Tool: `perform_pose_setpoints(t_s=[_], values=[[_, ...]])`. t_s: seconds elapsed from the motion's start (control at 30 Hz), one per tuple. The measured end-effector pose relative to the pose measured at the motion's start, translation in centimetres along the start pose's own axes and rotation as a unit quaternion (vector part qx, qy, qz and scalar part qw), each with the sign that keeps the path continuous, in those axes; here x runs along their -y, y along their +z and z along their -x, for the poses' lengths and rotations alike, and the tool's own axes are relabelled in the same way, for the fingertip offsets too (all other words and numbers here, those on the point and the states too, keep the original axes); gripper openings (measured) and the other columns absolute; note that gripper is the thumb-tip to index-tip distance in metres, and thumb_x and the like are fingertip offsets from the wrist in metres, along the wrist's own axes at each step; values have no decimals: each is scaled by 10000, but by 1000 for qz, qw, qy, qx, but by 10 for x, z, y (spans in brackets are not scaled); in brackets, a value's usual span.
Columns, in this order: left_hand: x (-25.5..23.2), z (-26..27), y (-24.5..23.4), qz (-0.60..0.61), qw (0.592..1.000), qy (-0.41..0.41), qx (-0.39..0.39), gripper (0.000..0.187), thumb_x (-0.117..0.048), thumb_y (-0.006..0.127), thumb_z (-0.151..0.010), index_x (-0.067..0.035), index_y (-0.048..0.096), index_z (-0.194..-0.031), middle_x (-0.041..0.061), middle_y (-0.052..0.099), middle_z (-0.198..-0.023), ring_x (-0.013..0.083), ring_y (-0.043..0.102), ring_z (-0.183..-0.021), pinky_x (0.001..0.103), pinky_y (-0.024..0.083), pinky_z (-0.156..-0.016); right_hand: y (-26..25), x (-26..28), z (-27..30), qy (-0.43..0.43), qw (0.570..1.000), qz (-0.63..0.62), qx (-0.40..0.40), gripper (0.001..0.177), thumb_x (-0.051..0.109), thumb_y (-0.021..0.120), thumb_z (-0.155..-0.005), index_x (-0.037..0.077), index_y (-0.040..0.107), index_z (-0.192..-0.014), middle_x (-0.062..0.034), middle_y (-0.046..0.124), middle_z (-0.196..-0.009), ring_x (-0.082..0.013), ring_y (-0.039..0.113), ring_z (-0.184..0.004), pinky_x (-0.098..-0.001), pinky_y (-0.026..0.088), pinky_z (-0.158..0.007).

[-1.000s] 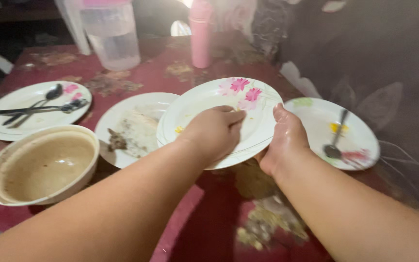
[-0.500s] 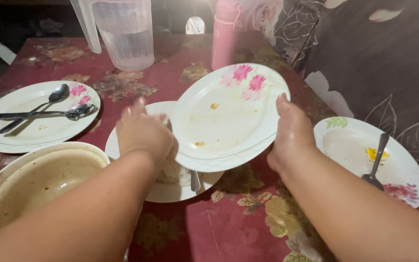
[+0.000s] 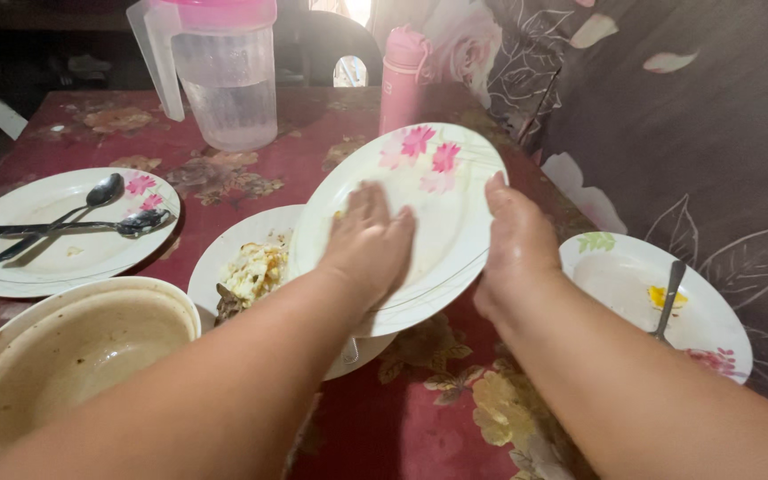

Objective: The person clears a dining table by hand, gathering food scraps into a bowl, stacking several plates, and placing spoons and a cup into the bowl before picking up the stack.

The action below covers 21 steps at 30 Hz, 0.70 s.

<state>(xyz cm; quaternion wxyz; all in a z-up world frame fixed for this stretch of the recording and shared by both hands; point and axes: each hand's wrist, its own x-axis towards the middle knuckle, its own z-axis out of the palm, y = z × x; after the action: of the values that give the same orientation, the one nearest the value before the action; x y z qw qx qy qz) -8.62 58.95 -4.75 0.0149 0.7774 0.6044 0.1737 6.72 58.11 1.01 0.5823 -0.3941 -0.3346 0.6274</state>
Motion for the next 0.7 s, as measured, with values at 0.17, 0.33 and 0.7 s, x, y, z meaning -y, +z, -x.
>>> perform_pose_setpoints(t_s=[0.17, 0.33, 0.7], values=[[24, 23, -12, 83, 983, -163, 26, 677, -422, 311, -1030, -28, 214, -1571, 182, 59, -1687, 350, 40, -1534, 542, 17, -1194, -18, 12, -12, -64, 998, 25, -9, 486, 360, 492, -1002, 8, 634, -1306, -138, 732, -1286, -247, 680, -1154, -373, 492, -1019], [-17, 36, -47, -124, 956, -155, 217, 536, -415, 482, -1048, -185, 435, -1529, 220, 236, -1671, 407, 94, -1591, 512, 106, -1281, -20, 5, -23, -98, 992, 56, -60, 476, 364, 524, -1008, 9, 646, -1301, -117, 716, -1301, -225, 650, -1152, -360, 461, -1021], [16, 56, 12, 126, 984, 60, -115, 479, -319, 476, -1010, -35, 593, -1377, 209, 568, -1437, 366, 522, -1355, 463, 371, -1167, -39, 24, 17, 22, 987, -93, -127, 476, 374, 427, -1012, 69, 622, -1320, -101, 713, -1344, -280, 674, -1231, -461, 493, -1075]])
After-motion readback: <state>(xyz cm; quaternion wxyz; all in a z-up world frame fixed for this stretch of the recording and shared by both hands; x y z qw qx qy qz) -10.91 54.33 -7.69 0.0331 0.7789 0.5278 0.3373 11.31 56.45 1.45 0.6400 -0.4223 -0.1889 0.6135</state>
